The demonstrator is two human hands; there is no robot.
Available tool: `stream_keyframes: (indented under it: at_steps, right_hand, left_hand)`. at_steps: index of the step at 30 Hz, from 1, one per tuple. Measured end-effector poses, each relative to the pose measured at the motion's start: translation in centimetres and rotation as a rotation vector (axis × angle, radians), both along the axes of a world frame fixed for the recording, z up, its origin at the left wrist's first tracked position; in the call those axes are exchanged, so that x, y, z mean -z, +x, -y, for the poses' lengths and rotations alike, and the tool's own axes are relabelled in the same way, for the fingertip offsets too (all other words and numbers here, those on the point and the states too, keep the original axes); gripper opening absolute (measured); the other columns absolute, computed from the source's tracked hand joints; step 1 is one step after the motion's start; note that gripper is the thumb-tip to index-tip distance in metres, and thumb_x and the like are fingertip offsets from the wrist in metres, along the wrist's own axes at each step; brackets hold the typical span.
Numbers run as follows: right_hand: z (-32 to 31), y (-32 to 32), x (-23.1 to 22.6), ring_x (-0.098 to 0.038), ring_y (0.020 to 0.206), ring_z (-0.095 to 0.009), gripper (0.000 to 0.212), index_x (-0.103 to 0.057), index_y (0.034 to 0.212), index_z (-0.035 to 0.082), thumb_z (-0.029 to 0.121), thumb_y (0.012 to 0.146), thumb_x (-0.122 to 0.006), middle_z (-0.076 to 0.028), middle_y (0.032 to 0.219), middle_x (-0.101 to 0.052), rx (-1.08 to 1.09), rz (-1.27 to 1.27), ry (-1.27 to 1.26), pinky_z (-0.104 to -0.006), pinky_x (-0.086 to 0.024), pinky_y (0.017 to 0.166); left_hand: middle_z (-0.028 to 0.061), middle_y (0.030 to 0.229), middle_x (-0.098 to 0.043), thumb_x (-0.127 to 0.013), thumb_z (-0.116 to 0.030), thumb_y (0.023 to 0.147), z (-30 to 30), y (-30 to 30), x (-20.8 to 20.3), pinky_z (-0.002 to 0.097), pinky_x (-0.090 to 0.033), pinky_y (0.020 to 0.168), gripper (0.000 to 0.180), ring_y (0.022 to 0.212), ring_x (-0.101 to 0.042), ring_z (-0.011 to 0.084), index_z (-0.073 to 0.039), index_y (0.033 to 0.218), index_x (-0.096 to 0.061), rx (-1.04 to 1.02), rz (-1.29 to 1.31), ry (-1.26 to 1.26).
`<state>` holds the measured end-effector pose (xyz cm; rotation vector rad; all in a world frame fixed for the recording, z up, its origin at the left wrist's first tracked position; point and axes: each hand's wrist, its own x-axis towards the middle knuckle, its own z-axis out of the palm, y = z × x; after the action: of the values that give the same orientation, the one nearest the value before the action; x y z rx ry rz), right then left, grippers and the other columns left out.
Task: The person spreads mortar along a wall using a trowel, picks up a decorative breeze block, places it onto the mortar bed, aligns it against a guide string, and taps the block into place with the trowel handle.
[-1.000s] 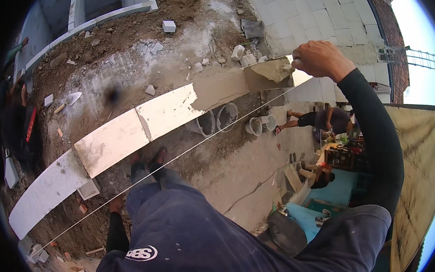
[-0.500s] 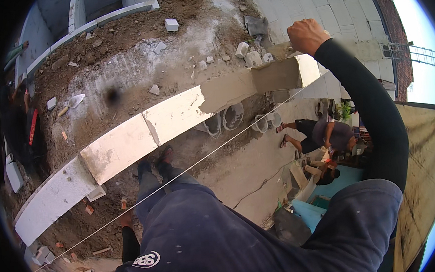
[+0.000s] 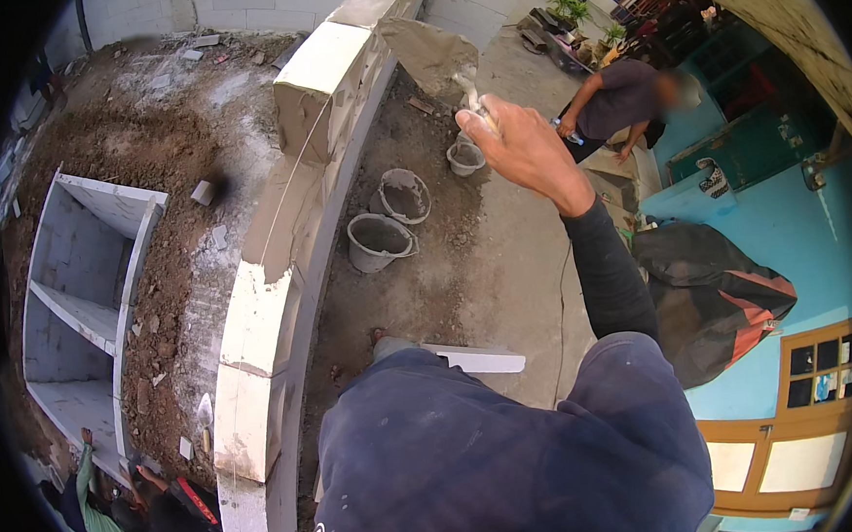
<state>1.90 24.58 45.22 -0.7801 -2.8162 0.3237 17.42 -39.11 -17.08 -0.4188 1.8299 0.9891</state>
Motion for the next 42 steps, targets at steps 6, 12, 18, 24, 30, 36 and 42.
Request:
stream_keyframes:
  at_steps: [6,12,18,24,30,36,42]
  right_hand:
    - [8.1,2.7,17.6,-0.063,0.081,-0.050,0.026,-0.056,0.101,0.001,0.027,0.100,-0.057,-0.026,0.093,-0.066,0.115,-0.133,-0.167,-0.0562,-0.046,0.067]
    - [10.2,-6.8,21.0,-0.069,0.083,-0.046,0.023,-0.057,0.099,0.002,0.024,0.099,-0.061,-0.022,0.092,-0.069,-0.103,-0.148,-0.099,-0.0565,-0.052,0.070]
    - [7.0,-11.2,23.4,-0.069,0.087,-0.049,0.027,-0.060,0.106,0.002,0.028,0.099,-0.062,-0.024,0.100,-0.070,-0.030,-0.118,-0.042,-0.0586,-0.054,0.075]
    - [5.7,-10.7,19.3,-0.066,0.086,-0.051,0.028,-0.058,0.107,0.000,0.028,0.101,-0.059,-0.027,0.098,-0.069,-0.065,-0.397,-0.076,-0.0594,-0.052,0.073]
    - [4.7,-8.4,21.7,-0.064,0.085,-0.051,0.028,-0.058,0.110,0.000,0.027,0.103,-0.057,-0.027,0.095,-0.068,-0.050,-0.483,-0.144,-0.0579,-0.051,0.072]
    - [5.7,-3.3,23.8,-0.065,0.085,-0.049,0.030,-0.060,0.110,-0.001,0.028,0.103,-0.056,-0.026,0.093,-0.068,-0.033,-0.487,-0.219,-0.0546,-0.051,0.071]
    - [4.3,-10.7,21.0,-0.064,0.078,-0.051,0.031,-0.058,0.104,-0.003,0.027,0.103,-0.056,-0.027,0.085,-0.068,-0.148,-0.458,-0.176,-0.0575,-0.050,0.070]
  left_hand:
    - [0.0091,0.143,-0.060,-0.064,-0.038,0.099,1.0,-6.2,-4.4,0.0493,-0.049,0.097,0.053,0.127,-0.057,0.0317,-0.009,0.143,-0.058,0.069,0.026,0.007]
    - [0.0057,0.144,-0.059,-0.065,-0.042,0.099,0.5,-8.4,-6.9,0.0498,-0.048,0.098,0.055,0.126,-0.056,0.0308,-0.011,0.143,-0.057,-0.470,0.194,0.048]
    - [0.0049,0.135,-0.061,-0.071,-0.036,0.095,-1.2,-5.9,-8.4,0.0489,-0.051,0.093,0.055,0.120,-0.060,0.0292,-0.012,0.142,-0.058,-0.515,0.164,0.060]
    - [0.0184,0.138,-0.063,-0.070,-0.032,0.093,3.5,-1.1,-2.8,0.0444,-0.051,0.100,0.054,0.126,-0.062,0.0313,-0.009,0.141,-0.059,0.655,-0.429,-0.049]
    - [0.0158,0.143,-0.060,-0.071,-0.033,0.094,4.2,-3.4,-2.2,0.0446,-0.050,0.102,0.056,0.127,-0.060,0.0322,-0.009,0.143,-0.058,0.194,-0.053,-0.060]
    - [0.0088,0.146,-0.059,-0.070,-0.038,0.096,2.5,-6.3,-1.7,0.0456,-0.049,0.101,0.056,0.128,-0.057,0.0320,-0.010,0.143,-0.059,-0.595,0.221,0.039]
    - [0.0100,0.136,-0.067,-0.071,-0.037,0.094,6.9,-9.4,-3.6,0.0433,-0.050,0.100,0.052,0.126,-0.061,0.0211,-0.004,0.134,-0.066,0.344,-0.390,0.323]
